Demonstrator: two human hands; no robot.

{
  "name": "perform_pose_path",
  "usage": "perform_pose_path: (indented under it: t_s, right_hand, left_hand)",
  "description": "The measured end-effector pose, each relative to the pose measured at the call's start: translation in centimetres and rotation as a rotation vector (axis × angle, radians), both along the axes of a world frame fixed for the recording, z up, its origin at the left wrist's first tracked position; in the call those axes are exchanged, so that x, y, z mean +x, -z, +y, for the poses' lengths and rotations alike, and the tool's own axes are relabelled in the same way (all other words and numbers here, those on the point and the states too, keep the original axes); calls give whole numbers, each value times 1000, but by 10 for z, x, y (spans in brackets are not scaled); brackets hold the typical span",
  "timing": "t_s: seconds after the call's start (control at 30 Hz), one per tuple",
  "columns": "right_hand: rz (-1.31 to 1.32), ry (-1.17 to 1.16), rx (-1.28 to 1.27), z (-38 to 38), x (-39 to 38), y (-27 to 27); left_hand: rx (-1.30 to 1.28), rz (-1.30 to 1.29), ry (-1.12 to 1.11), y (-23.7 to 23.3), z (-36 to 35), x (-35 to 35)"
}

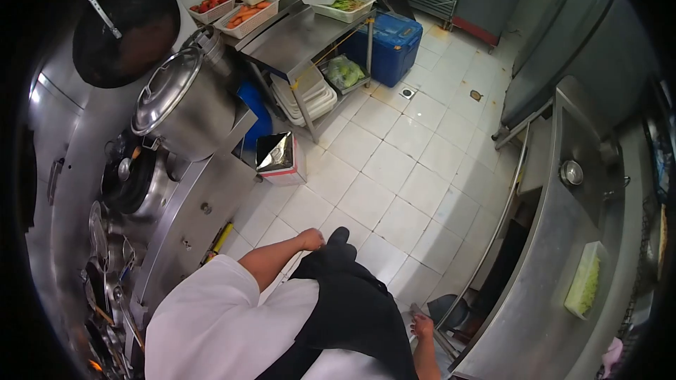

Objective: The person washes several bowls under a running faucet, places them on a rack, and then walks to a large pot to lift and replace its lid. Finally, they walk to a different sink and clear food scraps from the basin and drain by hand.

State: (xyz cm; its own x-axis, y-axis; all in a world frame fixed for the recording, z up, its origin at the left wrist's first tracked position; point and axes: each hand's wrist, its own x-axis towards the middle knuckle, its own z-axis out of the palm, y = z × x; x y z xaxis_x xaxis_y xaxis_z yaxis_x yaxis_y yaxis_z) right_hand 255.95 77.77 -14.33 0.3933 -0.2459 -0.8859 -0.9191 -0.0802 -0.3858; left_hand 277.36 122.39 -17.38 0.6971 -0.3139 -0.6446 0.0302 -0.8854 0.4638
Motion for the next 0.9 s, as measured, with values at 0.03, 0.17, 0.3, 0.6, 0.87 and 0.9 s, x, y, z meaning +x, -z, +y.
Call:
perform_pose_path:
  t_s: [0.03,0.17,0.3,0.6,0.87,0.9]
  right_hand:
    - [0,2,-10,-1,-9,8]
    - [-463,-532,-236,-12,1,53]
    - [-239,-339,-87,5,80,29]
    - [-124,-498,49,74,229,31]
    - [-132,-536,145,121,398,33]
    - [-150,-527,157,123,416,32]
  left_hand:
    - [-36,-13,34,-1,-6,10]
    - [-4,-30,120,-12,-11,58]
    - [68,-106,79,-44,5,88]
    - [19,-1072,-669,-313,180,137]
    - [818,-1123,-857,-427,373,190]
    - [888,-1020,-817,-425,385,194]
